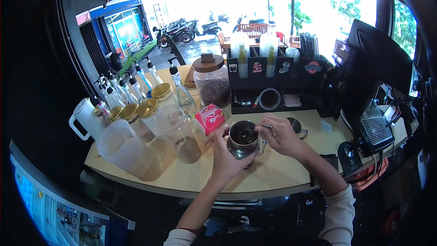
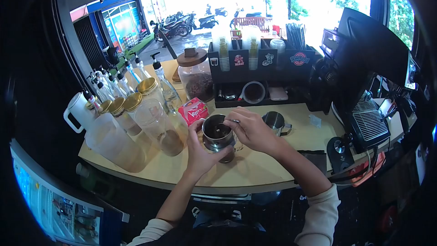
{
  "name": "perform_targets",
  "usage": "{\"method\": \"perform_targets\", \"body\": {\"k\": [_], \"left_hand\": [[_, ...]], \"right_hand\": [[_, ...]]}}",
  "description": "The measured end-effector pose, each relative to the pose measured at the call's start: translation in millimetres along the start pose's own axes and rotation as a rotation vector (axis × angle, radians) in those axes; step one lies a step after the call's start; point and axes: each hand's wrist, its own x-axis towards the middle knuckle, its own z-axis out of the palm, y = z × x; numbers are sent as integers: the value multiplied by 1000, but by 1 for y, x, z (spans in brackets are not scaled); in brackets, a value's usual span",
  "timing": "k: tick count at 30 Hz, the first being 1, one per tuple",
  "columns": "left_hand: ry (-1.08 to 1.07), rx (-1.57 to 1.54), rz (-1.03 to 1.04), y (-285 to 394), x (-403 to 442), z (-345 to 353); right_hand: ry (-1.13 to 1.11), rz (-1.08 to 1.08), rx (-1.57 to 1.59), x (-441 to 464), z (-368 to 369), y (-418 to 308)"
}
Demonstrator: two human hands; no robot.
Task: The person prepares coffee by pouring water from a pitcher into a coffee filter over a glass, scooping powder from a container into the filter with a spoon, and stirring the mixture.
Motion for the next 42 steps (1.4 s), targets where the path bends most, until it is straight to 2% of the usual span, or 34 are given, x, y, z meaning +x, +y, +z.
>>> {"method": "perform_targets", "body": {"k": [3, 7, 10, 12, 13, 15, 19, 21, 25, 27, 28, 30, 31, 33, 36, 42], "left_hand": [[25, 0, -100, 5, -1, 10], [-10, 74, -100, 1, 6, 6], [-94, -68, -84, -10, 18, -6], [-314, -323, -71, -20, 29, -17], [-313, -325, -71, -25, 33, -22], [-461, -348, -55, -33, 38, -27], [-390, -435, -43, -25, 24, -18], [-206, -151, -5, -11, 15, -9], [-76, -203, -59, -7, 11, 8], [-144, -125, -163, 4, 17, -3], [-143, -125, -164, 2, 21, -5], [-281, -186, -139, -5, 26, -12], [-282, -186, -139, -15, 29, -13], [-427, -321, -82, -33, 35, -14], [-481, -391, -170, -37, 36, -14], [-506, -430, -179, -34, 37, -16]], "right_hand": [[-14, 3, 38, 0, 6, 3], [-28, 19, -2, 3, 0, -3], [-17, 48, -19, 3, 0, -3], [-14, 65, 58, 2, 0, -4], [-16, 66, 56, 3, 0, -2], [11, -10, -50, 4, 0, 4], [-21, 4, 28, 3, 1, -1], [-42, 26, 13, 2, 0, -2], [-71, 67, -18, 3, -3, 1], [-87, 79, 77, 1, -3, -1], [-88, 78, 77, 2, -4, 0], [-50, 44, -56, 3, -6, 2], [-50, 45, -55, 2, -5, 1], [-82, 53, 64, 0, -1, -1], [-26, -6, -16, 0, -3, 0], [-85, 12, 29, -2, -4, 4]]}}
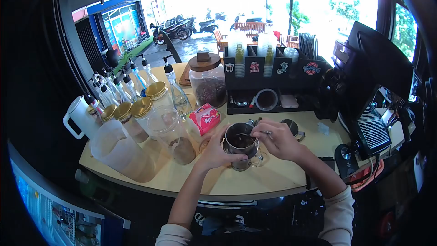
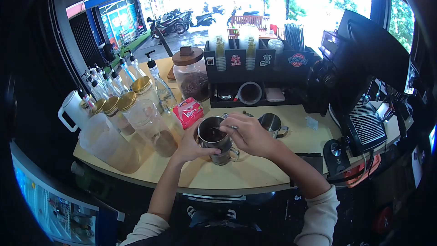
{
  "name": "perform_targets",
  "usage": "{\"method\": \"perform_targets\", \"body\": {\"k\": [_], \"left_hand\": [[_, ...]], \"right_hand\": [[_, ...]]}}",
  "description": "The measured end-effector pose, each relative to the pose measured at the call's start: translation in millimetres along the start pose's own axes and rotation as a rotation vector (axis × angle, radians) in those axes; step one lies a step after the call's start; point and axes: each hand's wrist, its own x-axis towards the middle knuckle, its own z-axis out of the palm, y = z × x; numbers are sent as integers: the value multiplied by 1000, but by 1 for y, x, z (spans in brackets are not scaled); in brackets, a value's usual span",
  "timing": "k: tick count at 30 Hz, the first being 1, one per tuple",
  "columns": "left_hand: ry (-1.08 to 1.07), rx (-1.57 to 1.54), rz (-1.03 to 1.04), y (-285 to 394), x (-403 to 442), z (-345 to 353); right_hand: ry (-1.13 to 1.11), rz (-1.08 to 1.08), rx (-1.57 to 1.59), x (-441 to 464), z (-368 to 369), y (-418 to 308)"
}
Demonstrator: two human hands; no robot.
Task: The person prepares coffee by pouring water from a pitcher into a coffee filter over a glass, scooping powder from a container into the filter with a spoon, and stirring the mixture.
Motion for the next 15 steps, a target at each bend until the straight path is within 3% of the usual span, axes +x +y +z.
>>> {"method": "perform_targets", "body": {"k": [15], "left_hand": [[-65, -38, 14, -3, 3, -4]], "right_hand": [[-3, 42, 62, 1, -6, 4]]}}
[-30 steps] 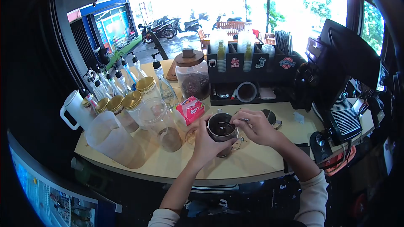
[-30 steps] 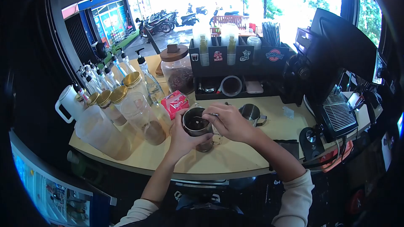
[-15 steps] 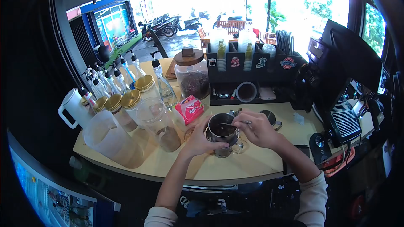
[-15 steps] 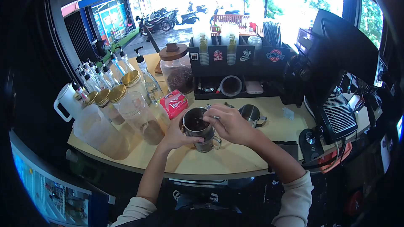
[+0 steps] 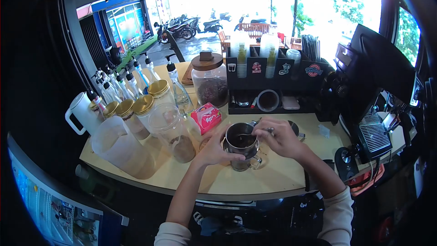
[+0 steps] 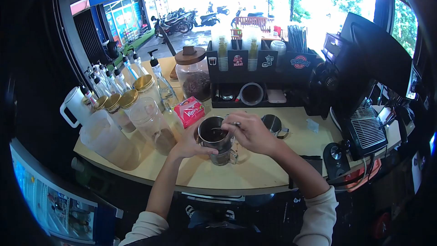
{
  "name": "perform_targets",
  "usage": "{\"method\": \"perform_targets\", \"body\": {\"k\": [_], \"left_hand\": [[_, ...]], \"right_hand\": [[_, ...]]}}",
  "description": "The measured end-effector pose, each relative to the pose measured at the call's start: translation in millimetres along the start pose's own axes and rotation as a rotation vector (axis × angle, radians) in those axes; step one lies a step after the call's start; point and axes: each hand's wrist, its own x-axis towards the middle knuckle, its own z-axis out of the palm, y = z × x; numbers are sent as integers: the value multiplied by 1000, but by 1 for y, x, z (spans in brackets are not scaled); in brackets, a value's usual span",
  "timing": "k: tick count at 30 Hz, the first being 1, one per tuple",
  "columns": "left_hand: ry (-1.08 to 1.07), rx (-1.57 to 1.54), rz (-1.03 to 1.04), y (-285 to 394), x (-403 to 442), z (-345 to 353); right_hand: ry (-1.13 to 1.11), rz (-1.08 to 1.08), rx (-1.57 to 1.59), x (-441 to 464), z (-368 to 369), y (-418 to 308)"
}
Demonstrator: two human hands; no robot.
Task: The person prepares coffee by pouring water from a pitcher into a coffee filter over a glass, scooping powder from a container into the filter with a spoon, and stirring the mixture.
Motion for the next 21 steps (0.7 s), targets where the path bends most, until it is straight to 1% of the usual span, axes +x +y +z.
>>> {"method": "perform_targets", "body": {"k": [4, 7, 9, 10, 12, 13, 15, 19, 21], "left_hand": [[-57, -15, -16, -6, 1, -4], [-26, 17, 0, 9, -5, 6], [219, 354, 163, 16, -11, 22], [211, 356, 163, 20, -12, 29], [365, 408, 96, 25, -14, 38], [361, 403, 93, 27, -15, 38], [380, 235, -5, 29, -13, 36], [276, 238, 3, 15, -9, 20], [237, 345, 46, 6, -8, 12]], "right_hand": [[-11, 41, -27, -2, -2, 0], [3, -14, -4, -7, 0, 0], [75, -1, -43, -7, 4, 0], [82, 3, -43, -8, 5, 0], [68, -30, -52, -10, 9, -1], [68, -23, -54, -9, 10, -3], [114, -53, -125, -9, 11, -8], [118, -15, -151, -10, 14, -11], [110, 41, -130, -8, 13, -19]]}}
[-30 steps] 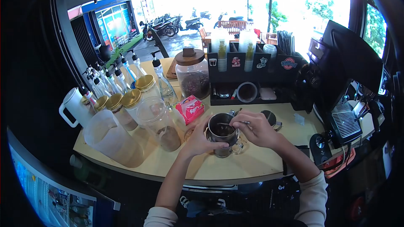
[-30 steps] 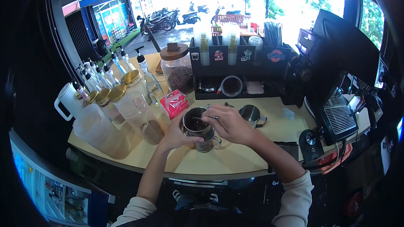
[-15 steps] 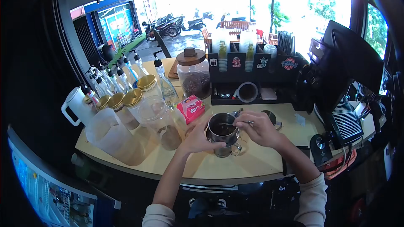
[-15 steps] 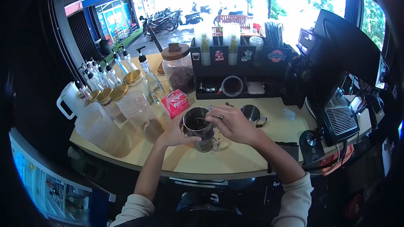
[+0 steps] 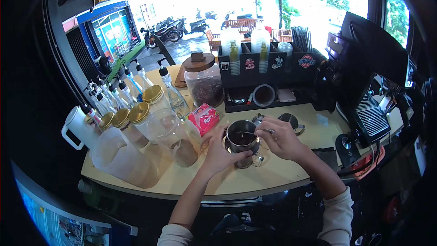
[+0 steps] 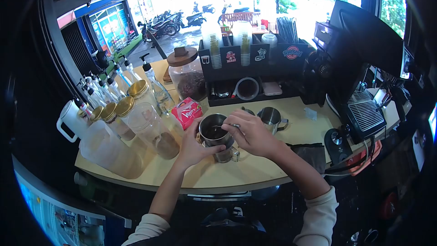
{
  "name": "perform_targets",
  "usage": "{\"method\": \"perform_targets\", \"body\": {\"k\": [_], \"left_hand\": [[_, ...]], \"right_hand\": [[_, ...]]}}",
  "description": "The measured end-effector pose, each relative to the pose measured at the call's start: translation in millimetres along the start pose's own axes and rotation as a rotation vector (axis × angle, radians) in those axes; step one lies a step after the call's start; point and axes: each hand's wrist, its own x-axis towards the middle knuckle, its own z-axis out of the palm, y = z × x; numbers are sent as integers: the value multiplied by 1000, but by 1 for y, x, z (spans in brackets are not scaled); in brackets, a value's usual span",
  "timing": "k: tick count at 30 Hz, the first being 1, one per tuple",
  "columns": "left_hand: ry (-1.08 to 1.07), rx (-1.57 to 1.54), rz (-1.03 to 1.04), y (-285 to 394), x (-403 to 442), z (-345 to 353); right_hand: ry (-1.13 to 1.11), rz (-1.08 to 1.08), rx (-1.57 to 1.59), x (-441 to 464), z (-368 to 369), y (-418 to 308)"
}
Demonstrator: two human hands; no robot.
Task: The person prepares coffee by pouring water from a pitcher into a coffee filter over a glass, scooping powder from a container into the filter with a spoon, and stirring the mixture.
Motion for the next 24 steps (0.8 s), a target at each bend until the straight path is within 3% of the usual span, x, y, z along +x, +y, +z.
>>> {"method": "perform_targets", "body": {"k": [4, 7, 15, 19, 24], "left_hand": [[-44, 2, 43, 14, 3, -9], [-70, 68, 54, 24, 6, -15], [-195, -259, 62, 13, 15, -19], [-231, -193, 128, 15, 22, -24], [-238, -217, 229, 15, 30, -27]], "right_hand": [[29, -4, -92, 6, 5, 0], [-16, 94, 13, 3, 6, -5], [-6, 1, -48, 0, 7, -26], [34, 36, -155, 4, -2, -33], [11, -10, 5, 4, 2, -40]]}}
